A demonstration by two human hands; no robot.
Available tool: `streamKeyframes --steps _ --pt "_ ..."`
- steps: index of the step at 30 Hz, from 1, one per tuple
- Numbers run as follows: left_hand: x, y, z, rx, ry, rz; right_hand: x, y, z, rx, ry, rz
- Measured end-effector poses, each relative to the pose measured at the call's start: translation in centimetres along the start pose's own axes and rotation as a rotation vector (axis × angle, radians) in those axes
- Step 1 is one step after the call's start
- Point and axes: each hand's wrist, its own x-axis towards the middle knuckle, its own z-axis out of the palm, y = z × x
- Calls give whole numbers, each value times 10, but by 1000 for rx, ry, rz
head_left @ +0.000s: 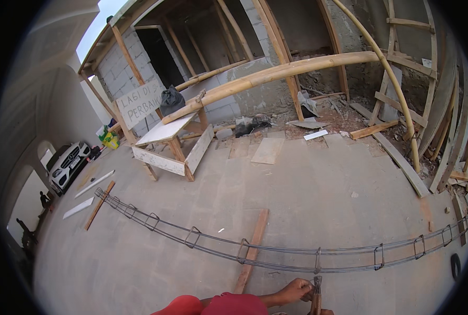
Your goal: The person ties a metal rebar cage together using wire and pliers. They wrap wire around the intersections of the rebar bars and twist it tight with pliers to secure the structure. The person works systematically along the length of the cage, moving from one joint to the next.
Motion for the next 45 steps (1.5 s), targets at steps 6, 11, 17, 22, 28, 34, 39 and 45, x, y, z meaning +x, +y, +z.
streamKeyframes --steps 6,11,17,22,28,34,39,45 --pt "-9 7 -12 819 235 192 -10 -21 -25 9 -120 10" --pt "-6 0 -39 975 346 191 -4 -1 -61 -315 -39 10" --pt "-58 110 -14 331 127 131 -10 3 -69 -862 348 -78" --pt "-48 88 5 -473 -52 289 28 -87 -20 -54 392 -433" --pt "-37 82 17 -671 -54 309 48 -95 20 271 353 -394" --pt "-41 65 9 -419 255 465 57 -70 20 282 368 -223" --pt "-45 57 5 -469 298 419 39 -101 40 -157 395 -400" --pt "-42 74 -19 -142 286 176 51 -139 -17 -420 245 -258"
